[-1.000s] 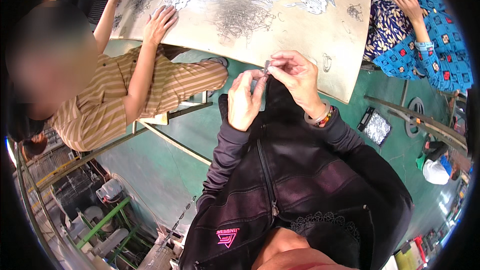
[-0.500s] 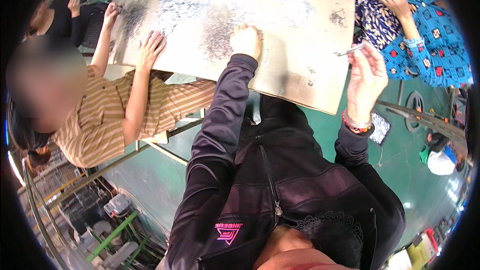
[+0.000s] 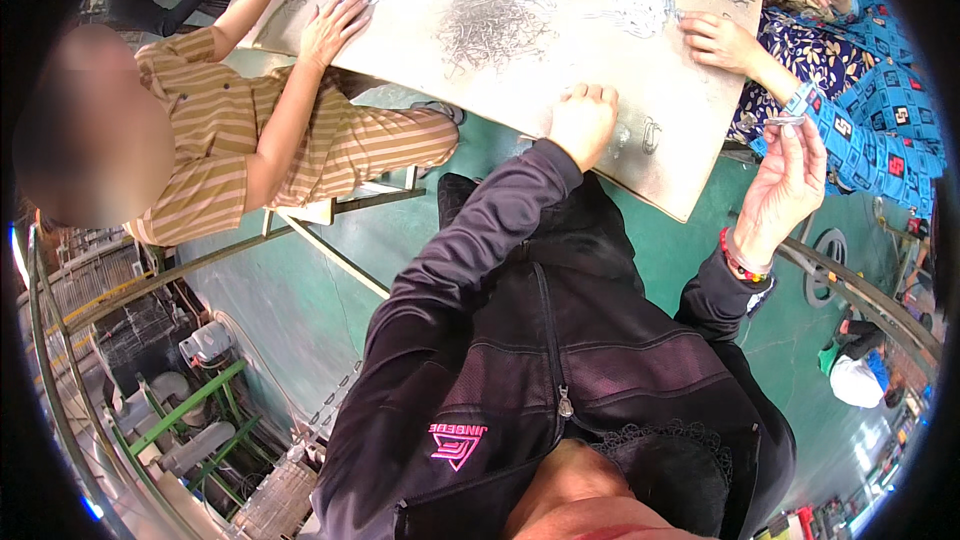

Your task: The person sorts through a pile of small metal hooks and wires on a table, picking them up one by one and hanging them onto a vertical metal chain.

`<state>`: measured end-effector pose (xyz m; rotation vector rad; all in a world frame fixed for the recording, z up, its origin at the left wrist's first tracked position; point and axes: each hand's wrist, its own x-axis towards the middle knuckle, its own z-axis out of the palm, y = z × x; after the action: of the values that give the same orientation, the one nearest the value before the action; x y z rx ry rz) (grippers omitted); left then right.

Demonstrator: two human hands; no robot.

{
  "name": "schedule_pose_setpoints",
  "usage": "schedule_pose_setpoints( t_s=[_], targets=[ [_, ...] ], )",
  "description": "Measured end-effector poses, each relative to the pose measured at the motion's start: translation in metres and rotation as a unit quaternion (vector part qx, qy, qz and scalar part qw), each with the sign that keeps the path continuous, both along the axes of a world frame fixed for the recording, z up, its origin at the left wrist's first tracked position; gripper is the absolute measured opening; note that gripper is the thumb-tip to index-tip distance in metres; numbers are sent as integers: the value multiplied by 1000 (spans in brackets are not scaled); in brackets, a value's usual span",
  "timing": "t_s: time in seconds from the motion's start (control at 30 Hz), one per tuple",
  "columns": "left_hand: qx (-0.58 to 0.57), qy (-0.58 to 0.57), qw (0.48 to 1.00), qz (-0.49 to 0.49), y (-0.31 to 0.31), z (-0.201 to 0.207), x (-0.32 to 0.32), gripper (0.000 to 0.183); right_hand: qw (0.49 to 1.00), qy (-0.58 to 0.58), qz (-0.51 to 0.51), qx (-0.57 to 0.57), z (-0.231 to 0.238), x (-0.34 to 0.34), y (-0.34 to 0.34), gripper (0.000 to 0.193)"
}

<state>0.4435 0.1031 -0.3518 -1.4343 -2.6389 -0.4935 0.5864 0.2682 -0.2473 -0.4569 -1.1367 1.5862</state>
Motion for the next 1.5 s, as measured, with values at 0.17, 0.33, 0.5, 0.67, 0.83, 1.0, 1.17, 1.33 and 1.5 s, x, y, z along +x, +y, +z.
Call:
schedule_pose_setpoints(
  t_s=[0.17, 0.33, 0.5, 0.67, 0.83, 1.0, 1.17, 1.33, 1.5],
  targets=[
    [159, -106, 979, 70, -17, -4, -4, 10, 999, -10, 34, -4, 1, -5, -14, 25],
    [48, 32, 994, 88, -15, -53, -51, 16, 991, -117, 51, -33, 1, -21, -40, 26],
    [64, 147, 977, 142, 28, -34, -28, 9, 991, -99, 89, -27, -11, -22, -41, 25],
    [144, -165, 960, 174, -32, -4, -37, 11, 974, -72, 216, -13, -10, -46, -74, 23],
    [263, -261, 913, 170, -82, 38, -50, 11, 952, -134, 272, -47, -8, -62, -103, 23],
    [375, -369, 840, 131, -108, 114, -25, 17, 929, -194, 314, -21, -15, -84, -128, 23],
    [380, -396, 826, 127, -126, 120, -2, 15, 915, -159, 365, -61, -13, -93, -152, 22],
    [415, -421, 801, 95, -119, 118, 1, 11, 915, -116, 382, -60, -16, -93, -156, 19],
    [382, -303, 870, 80, -118, 105, -4, 9, 929, -115, 351, -35, -14, -94, -160, 18]
  ],
)
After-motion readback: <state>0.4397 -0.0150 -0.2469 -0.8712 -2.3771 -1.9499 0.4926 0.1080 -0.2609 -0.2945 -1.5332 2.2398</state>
